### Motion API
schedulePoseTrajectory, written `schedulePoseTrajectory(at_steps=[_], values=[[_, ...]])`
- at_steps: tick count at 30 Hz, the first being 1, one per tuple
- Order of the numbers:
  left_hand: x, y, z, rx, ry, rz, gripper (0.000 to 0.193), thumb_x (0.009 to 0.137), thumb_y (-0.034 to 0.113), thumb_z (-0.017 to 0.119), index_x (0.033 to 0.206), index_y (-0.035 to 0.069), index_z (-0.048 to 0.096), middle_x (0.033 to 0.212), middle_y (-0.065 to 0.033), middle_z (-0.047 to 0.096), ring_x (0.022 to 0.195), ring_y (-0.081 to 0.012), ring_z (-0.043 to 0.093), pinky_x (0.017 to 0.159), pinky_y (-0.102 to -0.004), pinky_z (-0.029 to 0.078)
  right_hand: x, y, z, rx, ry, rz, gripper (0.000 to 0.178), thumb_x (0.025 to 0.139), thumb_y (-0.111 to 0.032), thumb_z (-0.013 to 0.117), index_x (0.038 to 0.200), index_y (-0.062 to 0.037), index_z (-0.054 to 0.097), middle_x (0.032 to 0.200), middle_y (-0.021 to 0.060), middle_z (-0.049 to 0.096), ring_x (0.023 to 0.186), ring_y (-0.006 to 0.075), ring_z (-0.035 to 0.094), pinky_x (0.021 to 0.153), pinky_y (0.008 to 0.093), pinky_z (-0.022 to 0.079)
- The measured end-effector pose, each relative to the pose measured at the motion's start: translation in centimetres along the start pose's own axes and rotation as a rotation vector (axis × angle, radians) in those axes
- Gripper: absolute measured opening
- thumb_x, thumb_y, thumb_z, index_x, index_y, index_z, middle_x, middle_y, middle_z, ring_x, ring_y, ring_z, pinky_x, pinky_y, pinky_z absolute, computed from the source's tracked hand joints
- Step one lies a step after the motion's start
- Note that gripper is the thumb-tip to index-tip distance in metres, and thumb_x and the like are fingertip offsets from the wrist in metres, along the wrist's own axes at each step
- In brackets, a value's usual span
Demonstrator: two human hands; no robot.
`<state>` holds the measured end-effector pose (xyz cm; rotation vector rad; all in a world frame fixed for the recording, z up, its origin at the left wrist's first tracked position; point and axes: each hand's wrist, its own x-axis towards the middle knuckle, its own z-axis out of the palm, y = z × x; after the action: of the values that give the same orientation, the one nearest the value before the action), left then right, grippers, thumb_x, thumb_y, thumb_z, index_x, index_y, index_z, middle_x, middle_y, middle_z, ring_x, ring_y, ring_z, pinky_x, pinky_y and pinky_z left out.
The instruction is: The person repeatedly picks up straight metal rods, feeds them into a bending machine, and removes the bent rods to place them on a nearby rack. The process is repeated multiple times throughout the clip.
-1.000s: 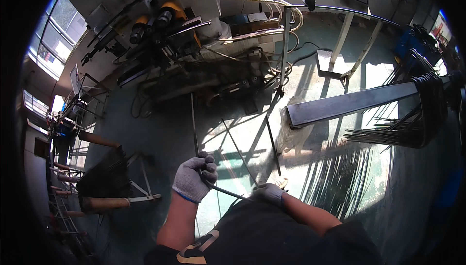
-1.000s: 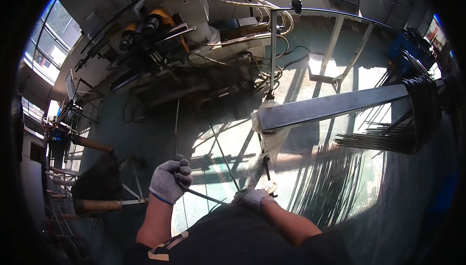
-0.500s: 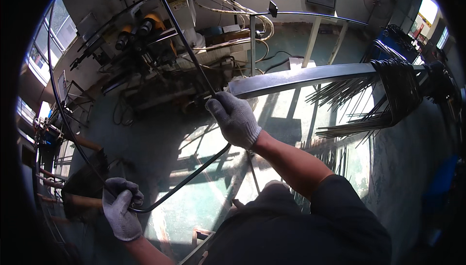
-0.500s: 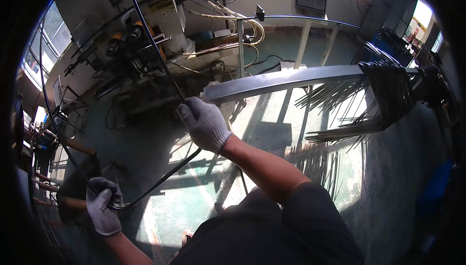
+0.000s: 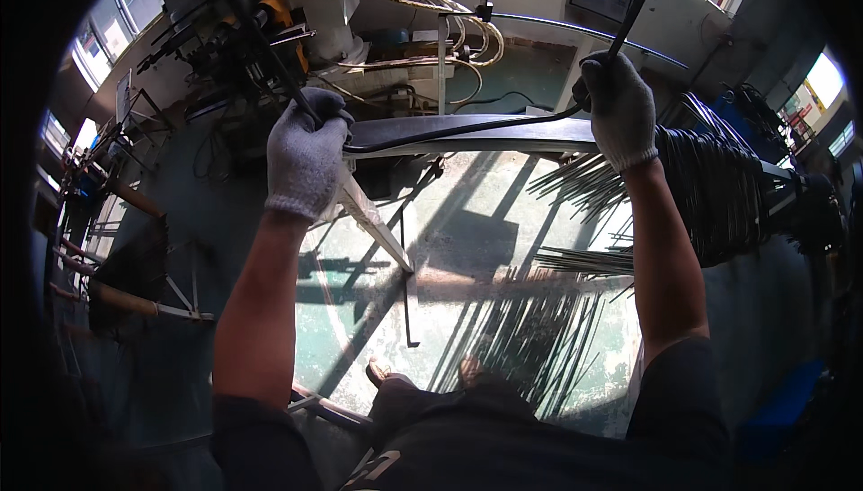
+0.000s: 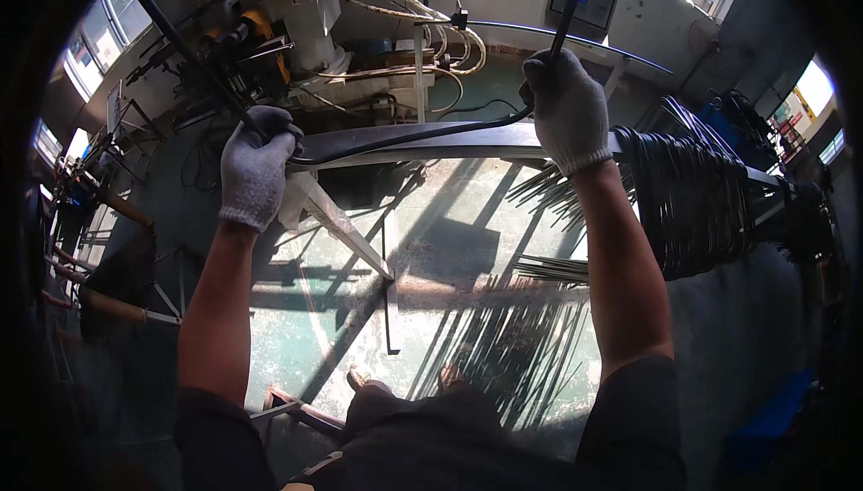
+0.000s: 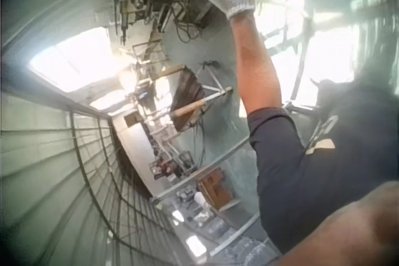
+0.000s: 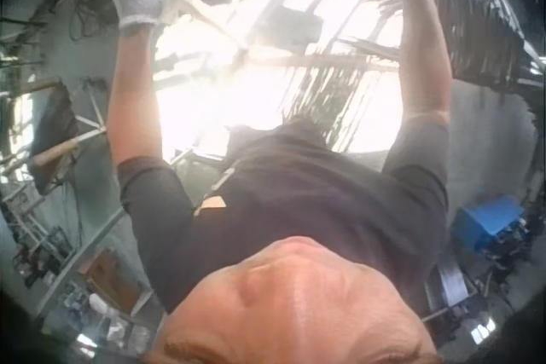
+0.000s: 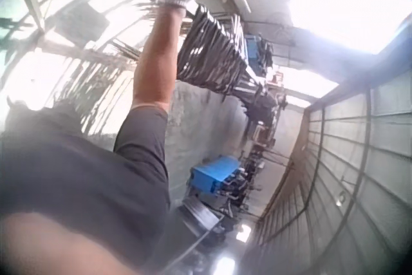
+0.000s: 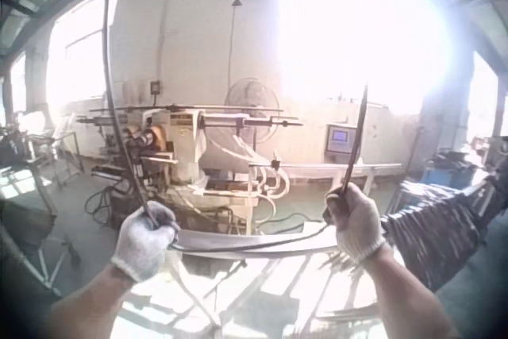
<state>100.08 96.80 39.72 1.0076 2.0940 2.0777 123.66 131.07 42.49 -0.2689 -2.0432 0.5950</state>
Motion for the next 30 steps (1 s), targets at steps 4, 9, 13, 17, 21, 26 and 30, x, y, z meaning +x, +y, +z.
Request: schedulePoseTrajectory(at_steps=[4, 9, 13, 17, 21, 26, 30], values=[[2.2, -2.0, 5.6, 0.322, -0.011, 0.047, 0.013, 0.1, 0.009, 0.078, 0.112, 0.004, 0.075, 0.097, -0.008, 0.079, 0.091, -0.0194, 0.075, 0.087, -0.0359, 0.059, -1.2, 6.4, -2.1, 0.071, 0.044, 0.022, 0.017, 0.114, -0.021, 0.07, 0.112, -0.0045, 0.072, 0.081, 0.009, 0.077, 0.071, 0.0198, 0.077, 0.066, 0.0345, 0.058], [4.8, -4.2, 9.0, 0.535, 0.052, 0.106, 0.022, 0.1, 0.022, 0.081, 0.115, 0.006, 0.077, 0.105, -0.0163, 0.083, 0.1, -0.0344, 0.08, 0.091, -0.043, 0.061, -2.4, 10.5, -1.2, 0.226, 0.08, 0.143, 0.012, 0.113, -0.017, 0.073, 0.112, -0.0052, 0.072, 0.081, 0.006, 0.073, 0.071, 0.014, 0.071, 0.067, 0.0325, 0.057], [5.0, -7.2, 11.0, 0.624, 0.117, 0.264, 0.021, 0.102, 0.025, 0.078, 0.115, 0.009, 0.078, 0.107, -0.0195, 0.082, 0.103, -0.0408, 0.079, 0.091, -0.0474, 0.062, -3.2, 12.4, -0.3, 0.182, 0.092, 0.161, 0.015, 0.115, -0.018, 0.07, 0.114, -0.0032, 0.072, 0.082, 0.0028, 0.071, 0.072, 0.0111, 0.067, 0.067, 0.0302, 0.055], [4.4, -10.2, 11.7, 0.676, 0.222, 0.44, 0.016, 0.105, 0.023, 0.075, 0.115, 0.01, 0.077, 0.106, -0.0167, 0.082, 0.1, -0.0369, 0.079, 0.089, -0.0457, 0.062, -3.2, 13.9, -0.3, 0.014, 0.052, 0.052, 0.017, 0.114, -0.023, 0.071, 0.116, -0.006, 0.071, 0.085, 0.0077, 0.078, 0.078, 0.0185, 0.077, 0.072, 0.0352, 0.06], [4.7, -11.9, 11.8, 0.522, 0.155, 0.475, 0.013, 0.106, 0.019, 0.074, 0.111, 0.007, 0.076, 0.098, -0.0132, 0.08, 0.092, -0.0322, 0.079, 0.085, -0.0412, 0.062, -4.4, 17.4, 0.0, -0.064, -0.087, 0.028, 0.022, 0.116, -0.028, 0.068, 0.119, -0.006, 0.069, 0.093, 0.0106, 0.082, 0.087, 0.0239, 0.083, 0.078, 0.0388, 0.064], [5.8, -13.4, 10.2, 0.387, -0.004, 0.348, 0.016, 0.109, 0.017, 0.072, 0.12, 0.007, 0.075, 0.101, -0.0019, 0.077, 0.095, -0.0137, 0.072, 0.093, -0.0319, 0.058, -5.0, 17.5, 1.4, 0.059, -0.097, 0.064, 0.023, 0.118, -0.028, 0.066, 0.122, -0.0053, 0.067, 0.095, 0.0044, 0.074, 0.087, 0.0133, 0.073, 0.08, 0.0306, 0.062], [7.3, -14.2, 8.6, 0.339, -0.044, 0.284, 0.02, 0.11, 0.014, 0.071, 0.128, 0.007, 0.076, 0.112, -0.0025, 0.079, 0.108, -0.0143, 0.074, 0.103, -0.0304, 0.057, -6.1, 15.2, 1.8, 0.155, -0.034, 0.059, 0.023, 0.118, -0.024, 0.065, 0.112, -0.0022, 0.063, 0.088, 0.0029, 0.069, 0.078, 0.0117, 0.067, 0.073, 0.0293, 0.058]])
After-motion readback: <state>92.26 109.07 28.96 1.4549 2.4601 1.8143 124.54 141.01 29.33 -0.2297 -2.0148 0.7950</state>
